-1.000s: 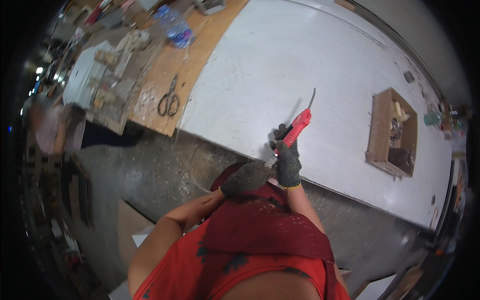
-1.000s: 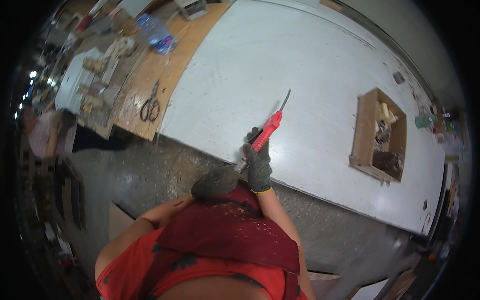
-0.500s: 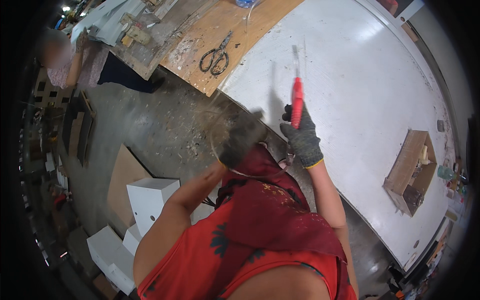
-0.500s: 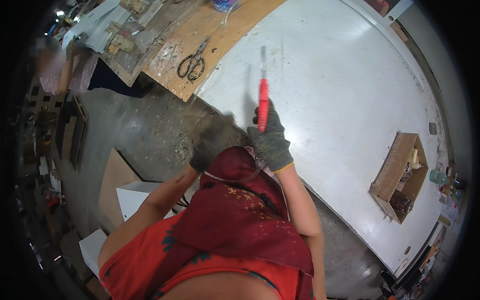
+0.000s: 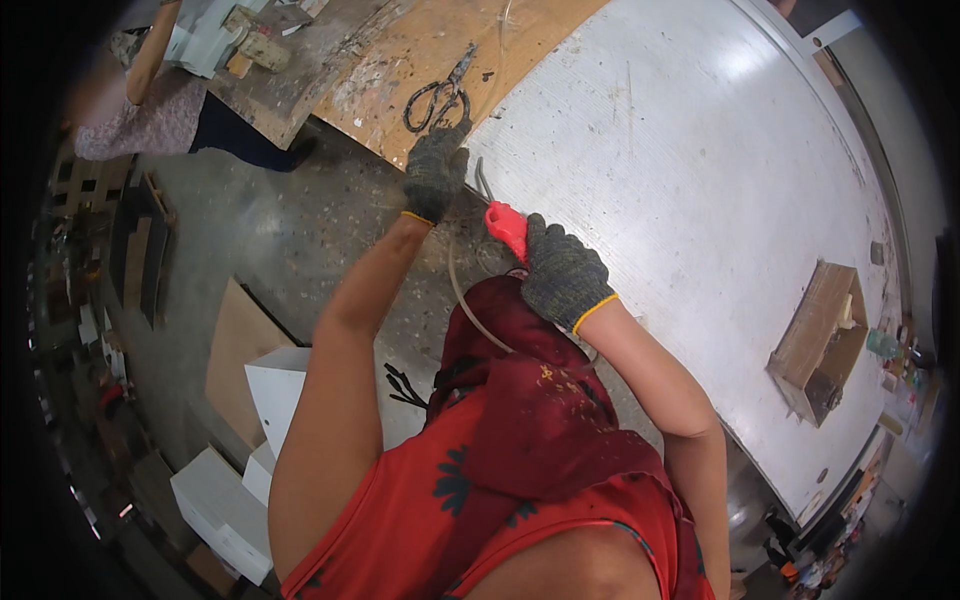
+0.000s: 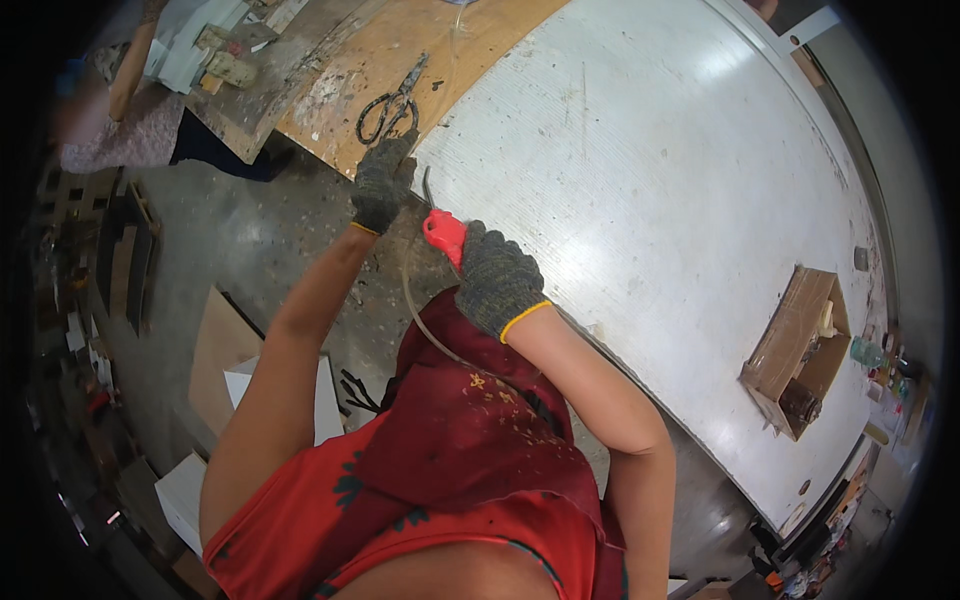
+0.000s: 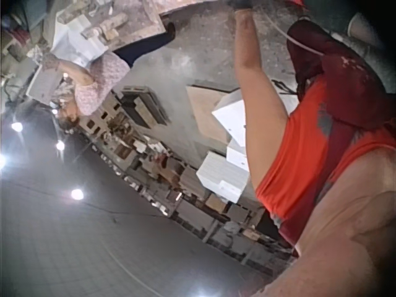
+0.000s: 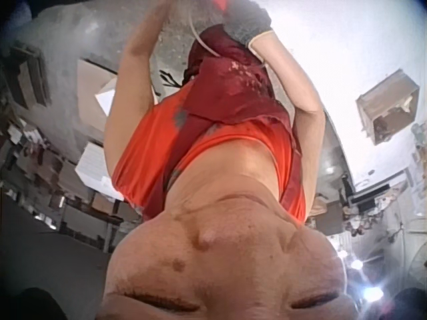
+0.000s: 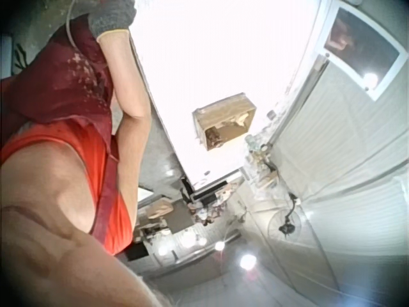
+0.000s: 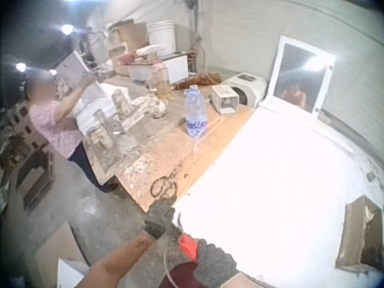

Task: The person uses an air blow gun to clear sawdust and debris from a large white workbench, moving a small box and other objects to reach different parts of the surface.

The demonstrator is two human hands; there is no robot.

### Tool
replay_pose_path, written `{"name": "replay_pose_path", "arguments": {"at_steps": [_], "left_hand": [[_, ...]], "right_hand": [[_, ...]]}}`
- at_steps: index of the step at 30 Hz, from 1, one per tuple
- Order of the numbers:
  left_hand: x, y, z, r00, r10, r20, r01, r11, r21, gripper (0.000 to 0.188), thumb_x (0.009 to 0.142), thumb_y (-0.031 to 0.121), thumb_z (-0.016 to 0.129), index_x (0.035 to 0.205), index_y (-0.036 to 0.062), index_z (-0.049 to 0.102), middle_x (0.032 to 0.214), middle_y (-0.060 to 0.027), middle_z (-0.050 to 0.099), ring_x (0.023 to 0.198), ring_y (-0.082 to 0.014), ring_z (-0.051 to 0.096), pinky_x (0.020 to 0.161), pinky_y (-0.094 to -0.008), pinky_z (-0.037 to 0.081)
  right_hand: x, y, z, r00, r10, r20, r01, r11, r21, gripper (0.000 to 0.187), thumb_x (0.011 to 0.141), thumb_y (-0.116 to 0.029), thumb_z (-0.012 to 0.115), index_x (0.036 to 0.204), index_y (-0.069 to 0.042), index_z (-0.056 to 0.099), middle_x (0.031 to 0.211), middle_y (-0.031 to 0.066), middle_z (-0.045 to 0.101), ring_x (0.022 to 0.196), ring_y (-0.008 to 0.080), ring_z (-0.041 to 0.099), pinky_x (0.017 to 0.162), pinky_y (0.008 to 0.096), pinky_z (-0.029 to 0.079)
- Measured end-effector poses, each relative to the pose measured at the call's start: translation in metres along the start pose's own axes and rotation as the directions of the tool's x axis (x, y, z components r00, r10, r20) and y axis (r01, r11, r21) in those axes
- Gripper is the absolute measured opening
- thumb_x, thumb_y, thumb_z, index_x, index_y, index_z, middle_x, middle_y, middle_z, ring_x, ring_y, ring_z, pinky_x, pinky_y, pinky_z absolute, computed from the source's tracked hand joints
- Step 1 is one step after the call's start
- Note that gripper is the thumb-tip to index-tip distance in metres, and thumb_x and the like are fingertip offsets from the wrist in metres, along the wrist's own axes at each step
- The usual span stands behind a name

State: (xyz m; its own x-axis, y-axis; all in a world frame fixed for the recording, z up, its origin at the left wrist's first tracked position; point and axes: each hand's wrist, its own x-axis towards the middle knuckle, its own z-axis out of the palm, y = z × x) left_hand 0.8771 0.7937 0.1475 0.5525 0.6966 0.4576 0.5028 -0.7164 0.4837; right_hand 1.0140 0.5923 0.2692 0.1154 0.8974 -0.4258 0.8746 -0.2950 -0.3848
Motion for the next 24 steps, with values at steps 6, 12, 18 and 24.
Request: {"name": "replay_pose_path", "arguments": {"at_steps": [6,12,18,24], "left_hand": [[0.001,-0.004,0.004,1.0,-0.013,0.027,0.011,0.998,0.059,0.04,0.078,0.011,0.06,0.118,0.01,0.06,0.101,-0.0158,0.062,0.093,-0.0347,0.057,0.082,-0.0443,0.045],[0.0,-0.001,0.001,1.0,0.004,0.011,-0.005,0.997,0.076,0.039,0.08,0.013,0.059,0.118,0.0106,0.061,0.103,-0.015,0.063,0.094,-0.0328,0.057,0.083,-0.0443,0.045],[-0.002,-0.006,0.009,0.993,0.093,-0.068,-0.088,0.994,0.072,0.04,0.08,0.01,0.06,0.12,0.0095,0.06,0.103,-0.0148,0.062,0.09,-0.0336,0.057,0.081,-0.0439,0.045],[0.005,0.0,0.008,0.999,0.032,0.009,-0.033,0.988,0.154,0.035,0.081,0.01,0.061,0.115,0.0074,0.063,0.099,-0.0145,0.063,0.09,-0.0319,0.058,0.079,-0.0426,0.046]], "right_hand": [[0.035,-0.006,-0.006,0.988,0.043,-0.147,-0.042,0.999,0.008,0.037,0.076,-0.017,0.059,0.106,0.0,0.046,0.096,0.0233,0.059,0.087,0.04,0.061,0.075,0.0497,0.05],[0.051,0.008,-0.02,0.97,0.148,-0.192,-0.145,0.989,0.03,0.034,0.076,-0.014,0.056,0.105,0.0,0.047,0.098,0.0243,0.06,0.09,0.0403,0.062,0.078,0.0487,0.05],[0.089,0.07,-0.048,0.905,0.312,-0.289,-0.325,0.946,0.001,0.042,0.076,-0.017,0.057,0.113,-0.002,0.043,0.106,0.0259,0.057,0.096,0.0414,0.061,0.083,0.0499,0.049],[0.089,0.094,-0.068,0.863,0.392,-0.319,-0.429,0.902,-0.052,0.037,0.078,-0.015,0.056,0.111,-0.002,0.047,0.105,0.0237,0.058,0.097,0.038,0.061,0.08,0.0482,0.05]]}}
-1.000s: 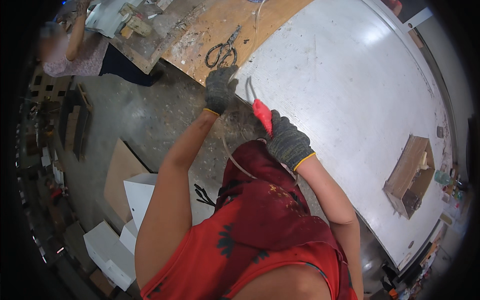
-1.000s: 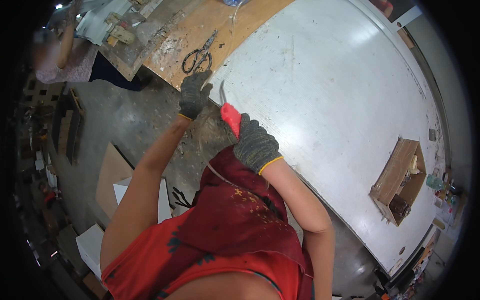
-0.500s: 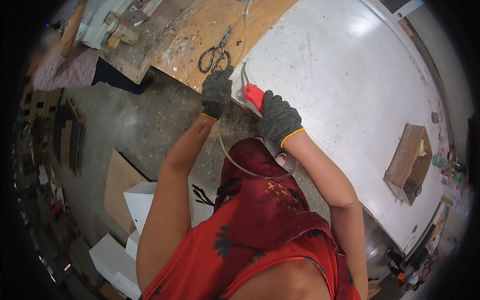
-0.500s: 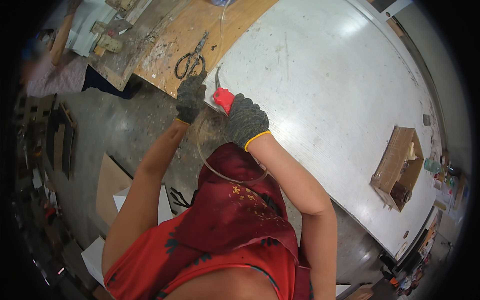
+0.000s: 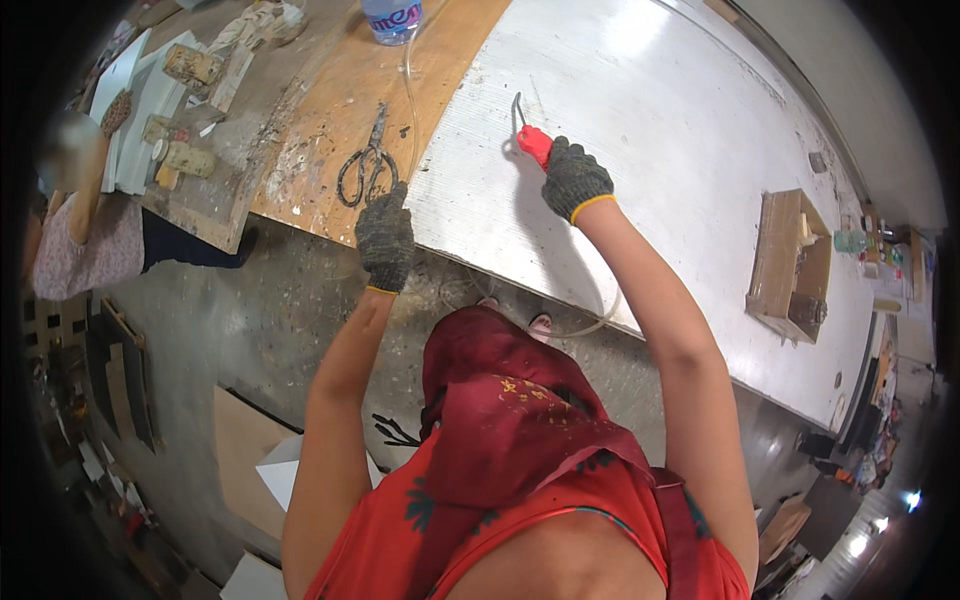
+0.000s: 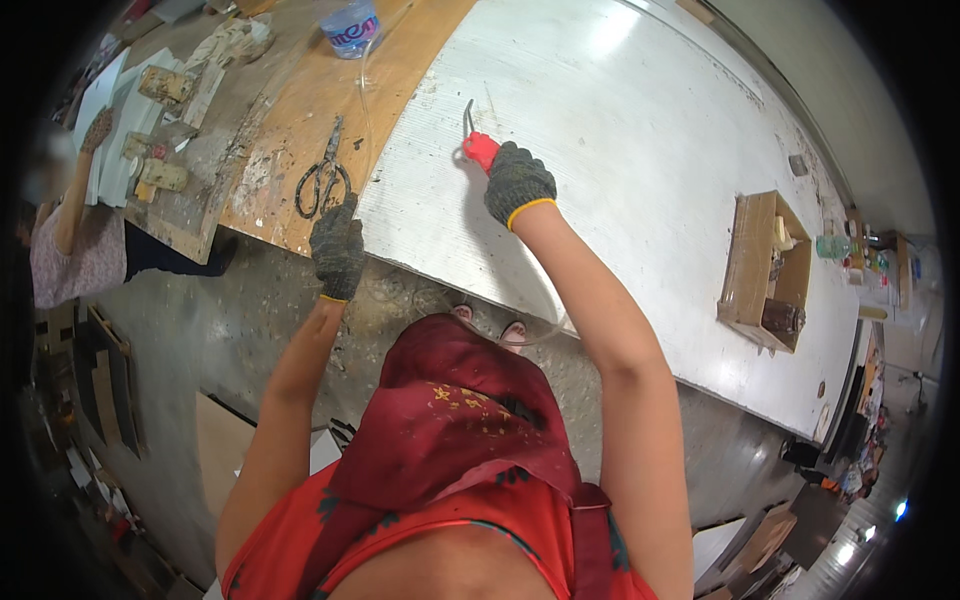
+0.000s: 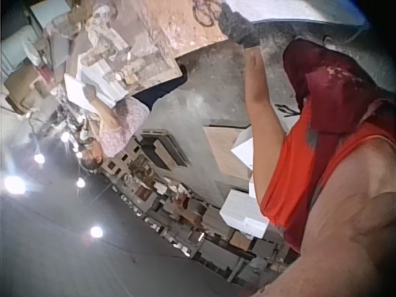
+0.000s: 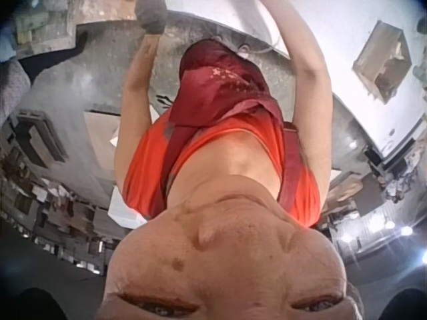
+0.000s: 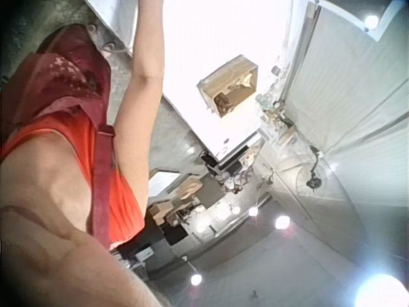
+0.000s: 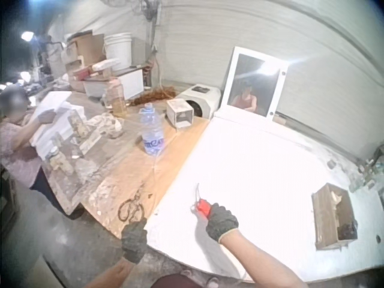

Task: The person uses an air blow gun to clear sawdust and debris from a large white workbench, moving a small box and other objects to reach different parts of the surface.

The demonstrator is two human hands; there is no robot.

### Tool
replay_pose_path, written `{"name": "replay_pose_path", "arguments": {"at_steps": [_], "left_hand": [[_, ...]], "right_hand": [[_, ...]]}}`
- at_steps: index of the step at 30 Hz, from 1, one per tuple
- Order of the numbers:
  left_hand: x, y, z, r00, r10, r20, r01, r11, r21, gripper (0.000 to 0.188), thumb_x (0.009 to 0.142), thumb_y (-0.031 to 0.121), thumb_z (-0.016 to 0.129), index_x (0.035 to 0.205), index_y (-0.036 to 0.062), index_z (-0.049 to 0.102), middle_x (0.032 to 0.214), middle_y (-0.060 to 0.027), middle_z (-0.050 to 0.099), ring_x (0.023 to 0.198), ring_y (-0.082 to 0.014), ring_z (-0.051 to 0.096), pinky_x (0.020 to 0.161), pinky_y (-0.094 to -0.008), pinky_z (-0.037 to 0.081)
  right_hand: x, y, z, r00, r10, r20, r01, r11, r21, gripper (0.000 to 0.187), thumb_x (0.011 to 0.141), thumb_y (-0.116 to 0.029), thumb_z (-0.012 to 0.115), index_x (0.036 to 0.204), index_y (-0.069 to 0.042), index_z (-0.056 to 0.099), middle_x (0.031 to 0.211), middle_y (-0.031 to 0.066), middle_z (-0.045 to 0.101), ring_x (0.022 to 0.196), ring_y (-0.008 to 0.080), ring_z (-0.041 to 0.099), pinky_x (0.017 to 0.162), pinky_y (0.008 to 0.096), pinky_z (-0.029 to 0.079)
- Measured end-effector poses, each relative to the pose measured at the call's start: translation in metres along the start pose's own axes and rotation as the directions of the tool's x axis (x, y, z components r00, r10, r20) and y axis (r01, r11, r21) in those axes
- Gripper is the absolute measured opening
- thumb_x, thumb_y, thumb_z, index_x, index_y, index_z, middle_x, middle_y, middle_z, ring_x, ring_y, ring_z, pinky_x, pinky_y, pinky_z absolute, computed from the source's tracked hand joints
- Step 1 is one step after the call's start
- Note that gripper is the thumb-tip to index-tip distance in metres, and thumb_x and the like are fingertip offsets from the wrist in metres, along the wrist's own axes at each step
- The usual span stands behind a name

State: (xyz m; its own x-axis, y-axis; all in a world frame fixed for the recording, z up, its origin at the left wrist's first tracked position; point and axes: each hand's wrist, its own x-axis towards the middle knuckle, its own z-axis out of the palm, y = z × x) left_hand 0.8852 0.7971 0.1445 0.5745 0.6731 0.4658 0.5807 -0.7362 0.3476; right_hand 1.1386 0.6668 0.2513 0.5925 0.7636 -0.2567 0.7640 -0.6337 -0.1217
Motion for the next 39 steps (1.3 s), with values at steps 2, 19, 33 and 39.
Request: {"name": "replay_pose_path", "arguments": {"at_steps": [2,19,33,39], "left_hand": [[-0.002,-0.002,0.002,0.999,0.018,-0.045,-0.02,0.999,-0.047,0.03,0.082,0.011,0.061,0.111,0.0053,0.064,0.101,-0.0149,0.063,0.091,-0.0316,0.059,0.079,-0.0409,0.046],[-0.013,-0.002,0.0,0.994,0.106,-0.011,-0.105,0.961,-0.255,0.038,0.081,0.01,0.066,0.119,0.0038,0.062,0.113,-0.0157,0.063,0.104,-0.031,0.057,0.091,-0.0415,0.044],[0.139,0.028,0.113,0.953,0.25,0.171,-0.261,0.965,0.041,0.052,0.09,0.035,0.053,0.132,0.0051,0.048,0.142,-0.0192,0.039,0.133,-0.0403,0.031,0.111,-0.0526,0.017],[0.144,0.047,0.101,0.945,0.23,0.231,-0.248,0.967,0.051,0.05,0.091,0.03,0.055,0.133,0.0046,0.047,0.144,-0.0192,0.037,0.135,-0.0403,0.029,0.113,-0.0502,0.017]], "right_hand": [[-0.03,0.004,0.004,0.999,-0.032,0.025,0.032,0.999,-0.026,0.037,0.079,-0.017,0.054,0.112,-0.002,0.048,0.103,0.0226,0.058,0.095,0.037,0.06,0.075,0.0489,0.05],[-0.266,0.1,0.035,0.928,0.343,0.144,-0.355,0.932,0.075,0.074,0.07,-0.002,0.05,0.141,0.006,0.028,0.107,0.0262,0.054,0.1,0.0423,0.053,0.087,0.0482,0.044],[0.044,-0.014,-0.005,0.99,-0.142,-0.015,0.142,0.974,0.178,0.067,0.081,-0.02,0.052,0.14,-0.001,0.027,0.107,0.0253,0.057,0.095,0.0401,0.059,0.081,0.0481,0.047],[0.202,0.018,0.002,0.993,-0.095,-0.068,0.105,0.98,0.168,0.073,0.078,-0.022,0.056,0.14,0.002,0.026,0.116,0.0237,0.056,0.105,0.0376,0.059,0.085,0.0466,0.048]]}}
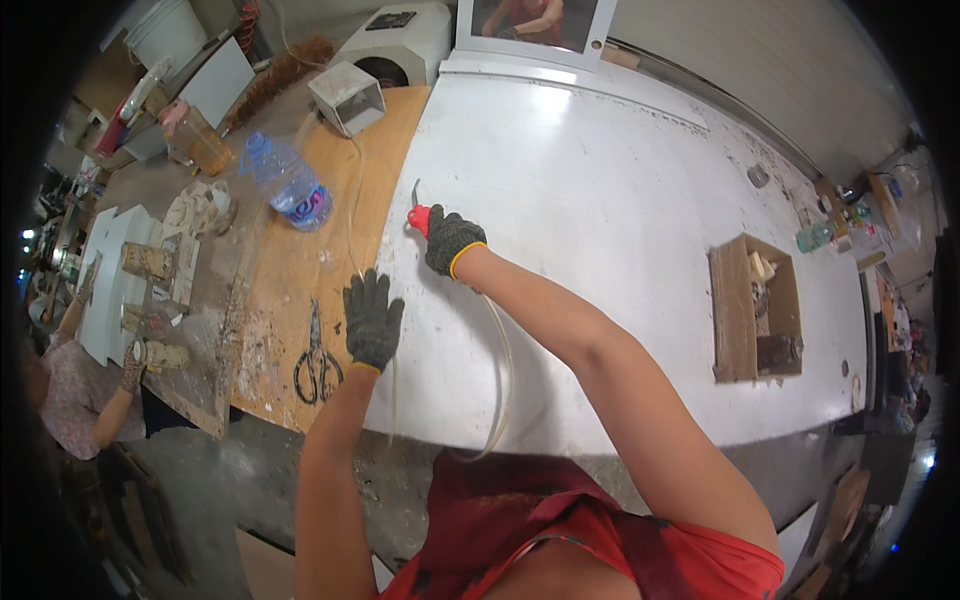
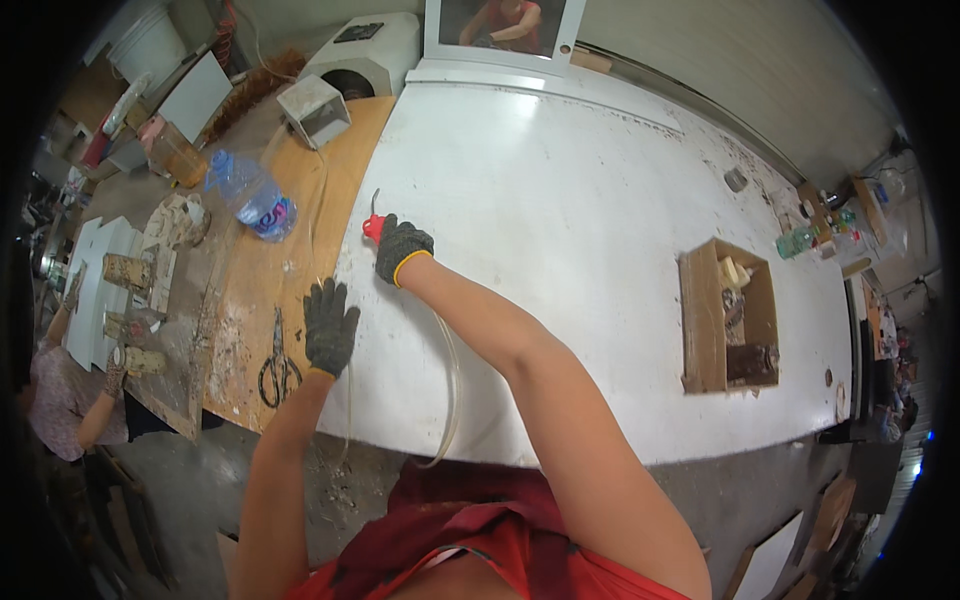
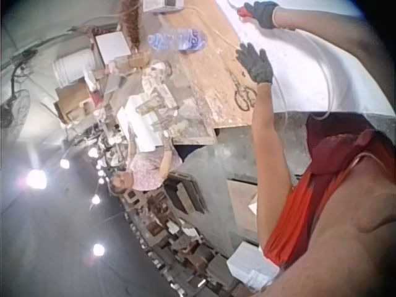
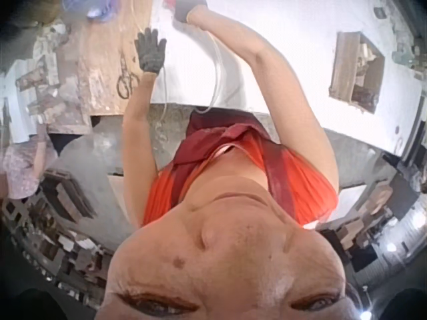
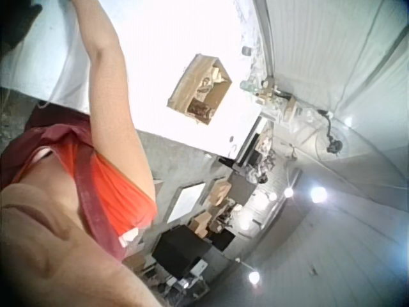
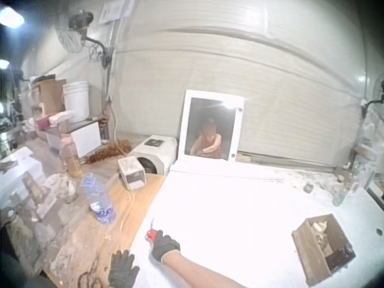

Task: The person uses an air blow gun to clear sawdust and debris from a large white workbench, moving a small box and other objects to reach different parts of the surface.

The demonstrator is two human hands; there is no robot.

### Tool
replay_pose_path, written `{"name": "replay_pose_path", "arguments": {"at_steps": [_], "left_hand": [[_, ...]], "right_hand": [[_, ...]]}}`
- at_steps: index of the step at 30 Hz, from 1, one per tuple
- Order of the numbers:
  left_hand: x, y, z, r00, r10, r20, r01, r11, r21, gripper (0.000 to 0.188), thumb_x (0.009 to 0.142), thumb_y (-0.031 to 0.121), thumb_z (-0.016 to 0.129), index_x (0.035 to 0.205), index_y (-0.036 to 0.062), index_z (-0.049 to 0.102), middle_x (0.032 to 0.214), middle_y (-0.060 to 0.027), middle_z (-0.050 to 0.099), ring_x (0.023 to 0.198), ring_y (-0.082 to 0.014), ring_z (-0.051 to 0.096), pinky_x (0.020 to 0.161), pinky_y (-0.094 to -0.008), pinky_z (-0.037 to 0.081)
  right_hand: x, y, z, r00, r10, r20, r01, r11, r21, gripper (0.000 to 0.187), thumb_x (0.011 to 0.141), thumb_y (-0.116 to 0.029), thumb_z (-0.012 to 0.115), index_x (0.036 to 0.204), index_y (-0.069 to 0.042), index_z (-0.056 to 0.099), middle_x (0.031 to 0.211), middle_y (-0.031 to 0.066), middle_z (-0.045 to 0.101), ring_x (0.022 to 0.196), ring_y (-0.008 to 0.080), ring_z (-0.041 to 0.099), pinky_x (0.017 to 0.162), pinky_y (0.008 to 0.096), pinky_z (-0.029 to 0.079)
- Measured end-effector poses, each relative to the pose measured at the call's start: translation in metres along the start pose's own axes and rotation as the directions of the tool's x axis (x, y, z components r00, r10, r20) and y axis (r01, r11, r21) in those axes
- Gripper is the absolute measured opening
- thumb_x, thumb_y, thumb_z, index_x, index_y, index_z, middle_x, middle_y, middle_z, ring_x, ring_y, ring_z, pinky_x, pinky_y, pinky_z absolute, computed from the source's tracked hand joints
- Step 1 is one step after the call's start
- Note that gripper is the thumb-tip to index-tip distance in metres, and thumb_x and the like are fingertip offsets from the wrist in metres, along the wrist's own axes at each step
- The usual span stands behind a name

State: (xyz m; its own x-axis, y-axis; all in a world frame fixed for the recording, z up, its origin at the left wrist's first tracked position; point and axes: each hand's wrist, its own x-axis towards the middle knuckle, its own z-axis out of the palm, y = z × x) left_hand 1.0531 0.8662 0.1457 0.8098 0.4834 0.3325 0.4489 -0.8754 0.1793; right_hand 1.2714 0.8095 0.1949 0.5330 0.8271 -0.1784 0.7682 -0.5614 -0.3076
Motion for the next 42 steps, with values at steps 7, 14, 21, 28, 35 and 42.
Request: {"name": "replay_pose_path", "arguments": {"at_steps": [7,14,21,28,35,42], "left_hand": [[0.003,0.005,-0.017,0.999,-0.022,0.044,0.023,0.999,-0.028,0.05,0.086,0.02,0.059,0.132,0.0024,0.047,0.143,-0.0209,0.038,0.133,-0.0434,0.03,0.112,-0.0517,0.019],[0.013,0.014,-0.021,0.979,-0.065,0.192,0.064,0.998,0.009,0.047,0.087,0.013,0.053,0.131,-0.0028,0.046,0.143,-0.0238,0.036,0.135,-0.0435,0.027,0.113,-0.0517,0.015],[0.018,0.019,-0.017,0.982,-0.045,0.183,0.044,0.999,0.007,0.043,0.088,0.008,0.051,0.129,-0.004,0.048,0.142,-0.0237,0.038,0.135,-0.0431,0.028,0.113,-0.0503,0.016],[0.018,0.02,-0.02,0.989,-0.019,0.146,0.024,0.999,-0.031,0.041,0.09,0.007,0.05,0.13,-0.0035,0.049,0.141,-0.0229,0.039,0.135,-0.0401,0.029,0.113,-0.0496,0.015],[0.011,0.016,-0.017,0.994,-0.002,0.108,0.005,1.0,-0.03,0.04,0.09,0.005,0.05,0.13,-0.0036,0.049,0.141,-0.0224,0.04,0.135,-0.0392,0.03,0.113,-0.0494,0.016],[0.01,0.018,-0.017,0.995,0.013,0.103,-0.013,1.0,0.002,0.041,0.09,0.004,0.05,0.131,-0.0032,0.049,0.141,-0.0221,0.04,0.134,-0.0386,0.032,0.113,-0.0496,0.018]], "right_hand": [[0.119,0.023,-0.05,0.981,0.189,-0.05,-0.182,0.975,0.131,0.054,0.085,-0.034,0.055,0.128,-0.003,0.041,0.118,0.0189,0.058,0.109,0.0317,0.059,0.088,0.044,0.048],[0.202,0.093,-0.08,0.944,0.319,-0.088,-0.308,0.944,0.114,0.051,0.082,-0.029,0.06,0.125,-0.005,0.044,0.119,0.0151,0.059,0.108,0.0287,0.06,0.087,0.0411,0.049],[0.206,0.2,-0.095,0.857,0.46,-0.231,-0.472,0.881,0.001,0.045,0.084,-0.033,0.058,0.122,-0.011,0.047,0.114,0.0094,0.062,0.107,0.0248,0.061,0.082,0.0403,0.05],[0.156,0.316,-0.114,0.745,0.591,-0.309,-0.634,0.772,-0.052,0.053,0.084,-0.031,0.058,0.129,-0.009,0.043,0.113,0.0087,0.062,0.102,0.0233,0.064,0.078,0.0398,0.052],[0.091,0.393,-0.13,0.627,0.716,-0.306,-0.764,0.642,-0.062,0.052,0.081,-0.033,0.062,0.123,-0.008,0.045,0.113,0.0117,0.061,0.103,0.0261,0.064,0.08,0.0436,0.052],[0.024,0.34,-0.137,0.832,0.451,-0.322,-0.481,0.877,-0.013,0.079,0.087,-0.067,0.035,0.13,-0.001,0.039,0.114,0.0266,0.056,0.101,0.0391,0.06,0.087,0.0487,0.047]]}}
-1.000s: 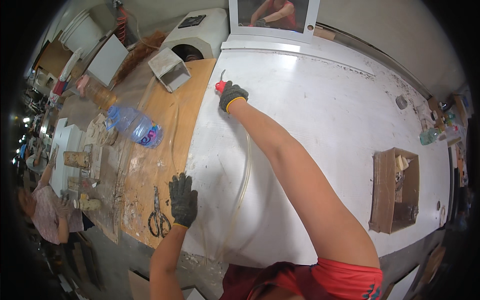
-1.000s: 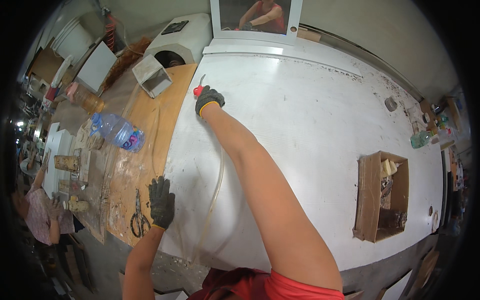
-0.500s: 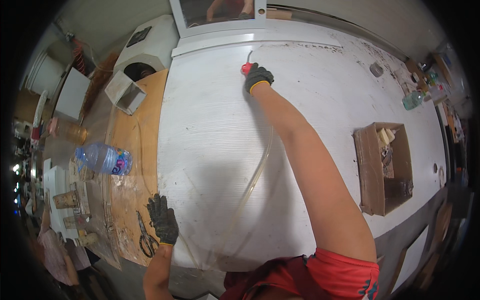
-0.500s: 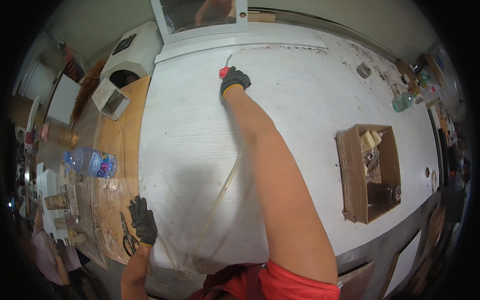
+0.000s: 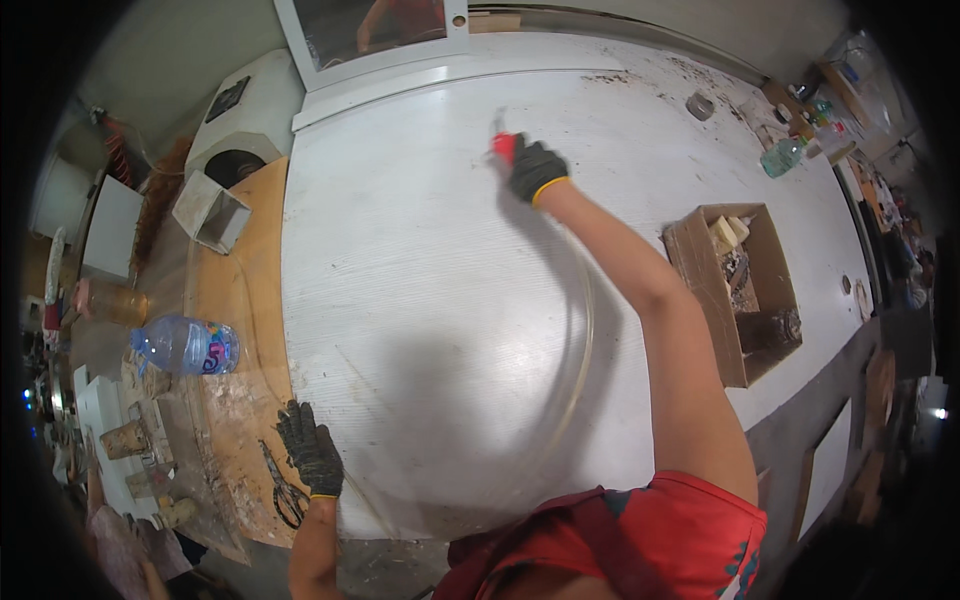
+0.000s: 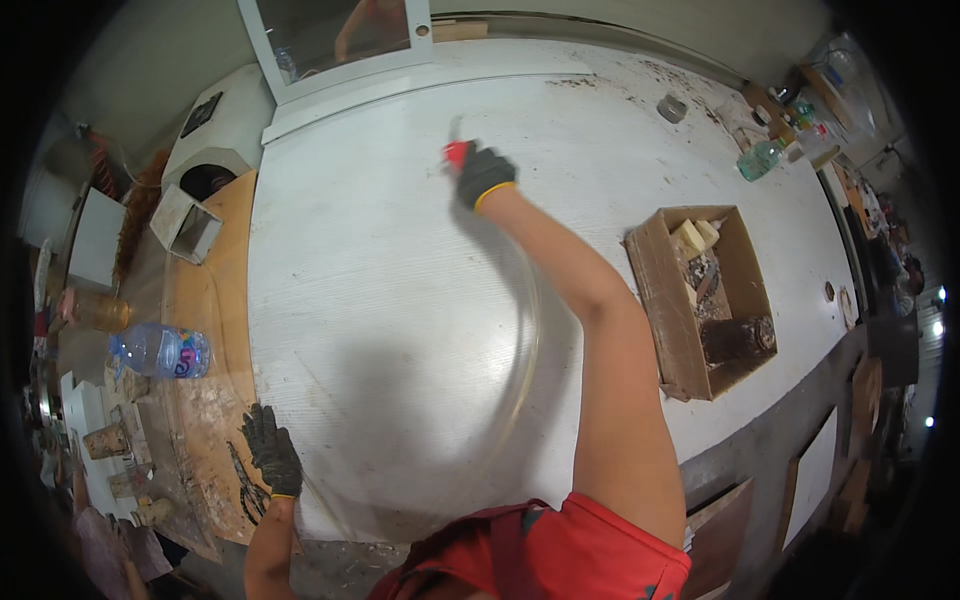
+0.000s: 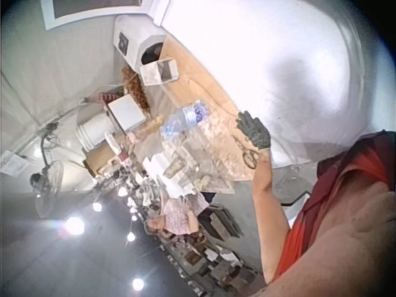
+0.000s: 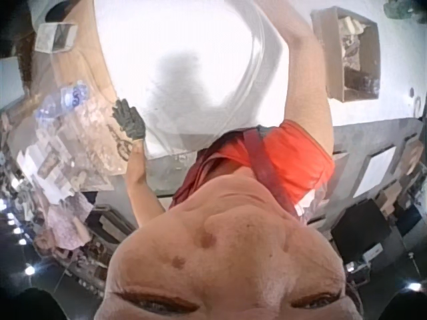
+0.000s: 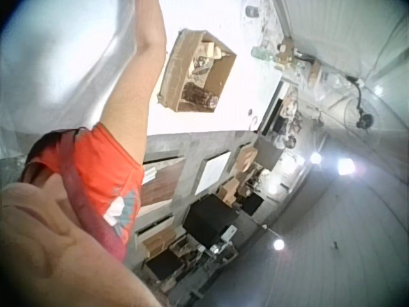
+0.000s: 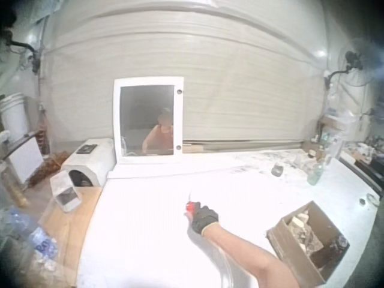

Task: The person uses an air blow gun to clear sawdust and debris from a large white workbench, moving a small box and other objects to reach different parts of the surface.

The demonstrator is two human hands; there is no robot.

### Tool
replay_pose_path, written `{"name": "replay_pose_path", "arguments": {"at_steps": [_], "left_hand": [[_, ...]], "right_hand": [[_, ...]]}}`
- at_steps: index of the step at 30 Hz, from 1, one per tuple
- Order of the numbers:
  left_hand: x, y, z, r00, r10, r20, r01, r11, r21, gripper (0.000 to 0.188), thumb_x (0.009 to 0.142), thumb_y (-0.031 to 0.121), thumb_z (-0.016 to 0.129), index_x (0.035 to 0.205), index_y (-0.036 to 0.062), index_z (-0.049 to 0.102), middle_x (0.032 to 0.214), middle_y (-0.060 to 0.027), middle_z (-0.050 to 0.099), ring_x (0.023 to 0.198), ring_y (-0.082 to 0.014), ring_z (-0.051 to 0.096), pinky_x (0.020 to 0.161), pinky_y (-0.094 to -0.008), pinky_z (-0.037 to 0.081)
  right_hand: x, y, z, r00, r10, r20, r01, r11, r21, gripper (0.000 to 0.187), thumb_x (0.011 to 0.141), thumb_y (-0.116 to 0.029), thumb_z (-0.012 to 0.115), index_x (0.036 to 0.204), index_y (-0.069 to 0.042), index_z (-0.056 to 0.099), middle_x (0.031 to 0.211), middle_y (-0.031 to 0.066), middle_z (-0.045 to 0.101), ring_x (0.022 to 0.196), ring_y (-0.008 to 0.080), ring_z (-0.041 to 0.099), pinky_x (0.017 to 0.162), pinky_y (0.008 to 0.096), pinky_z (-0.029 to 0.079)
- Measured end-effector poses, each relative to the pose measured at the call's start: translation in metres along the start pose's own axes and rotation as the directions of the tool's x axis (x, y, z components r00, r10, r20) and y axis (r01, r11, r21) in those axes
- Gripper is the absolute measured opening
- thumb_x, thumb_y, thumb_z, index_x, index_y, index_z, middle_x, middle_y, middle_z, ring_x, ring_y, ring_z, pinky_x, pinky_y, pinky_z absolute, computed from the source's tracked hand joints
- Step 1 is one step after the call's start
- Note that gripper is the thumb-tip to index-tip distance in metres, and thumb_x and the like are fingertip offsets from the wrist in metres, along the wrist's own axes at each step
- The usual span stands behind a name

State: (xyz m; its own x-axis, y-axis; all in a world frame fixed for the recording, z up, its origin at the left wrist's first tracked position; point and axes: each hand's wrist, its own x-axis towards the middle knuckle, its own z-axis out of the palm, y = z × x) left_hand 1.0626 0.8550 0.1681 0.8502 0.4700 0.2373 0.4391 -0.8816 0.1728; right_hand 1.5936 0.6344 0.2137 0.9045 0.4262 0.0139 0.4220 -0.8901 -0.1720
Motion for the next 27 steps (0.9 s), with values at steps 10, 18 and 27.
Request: {"name": "replay_pose_path", "arguments": {"at_steps": [10,18,27], "left_hand": [[0.002,-0.002,0.001,0.999,0.036,-0.038,-0.038,0.998,-0.053,0.041,0.092,0.005,0.049,0.132,-0.0013,0.048,0.143,-0.0202,0.04,0.133,-0.0376,0.034,0.113,-0.0487,0.017],[0.001,0.003,0.0,0.997,0.027,-0.067,-0.029,0.999,-0.03,0.04,0.093,0.007,0.048,0.131,-0.0002,0.049,0.142,-0.0193,0.041,0.133,-0.0368,0.034,0.113,-0.0485,0.017],[0.003,0.002,-0.001,0.997,0.015,-0.069,-0.017,0.999,-0.035,0.041,0.092,0.008,0.049,0.132,0.001,0.049,0.142,-0.0187,0.041,0.134,-0.0369,0.034,0.113,-0.0483,0.017]], "right_hand": [[-0.066,-0.082,0.026,0.938,-0.324,0.12,0.318,0.946,0.063,0.063,0.082,-0.02,0.049,0.139,0.0,0.029,0.111,0.0244,0.056,0.096,0.0389,0.06,0.083,0.0496,0.046],[-0.018,0.043,0.032,0.992,0.124,-0.001,-0.124,0.991,-0.05,0.064,0.085,-0.027,0.048,0.14,-0.005,0.025,0.117,0.0241,0.055,0.104,0.038,0.059,0.088,0.0498,0.046],[-0.068,0.085,-0.004,0.966,0.255,0.047,-0.254,0.967,-0.026,0.074,0.088,-0.048,0.05,0.143,-0.006,0.025,0.118,0.0216,0.054,0.101,0.0369,0.059,0.085,0.0469,0.047]]}}
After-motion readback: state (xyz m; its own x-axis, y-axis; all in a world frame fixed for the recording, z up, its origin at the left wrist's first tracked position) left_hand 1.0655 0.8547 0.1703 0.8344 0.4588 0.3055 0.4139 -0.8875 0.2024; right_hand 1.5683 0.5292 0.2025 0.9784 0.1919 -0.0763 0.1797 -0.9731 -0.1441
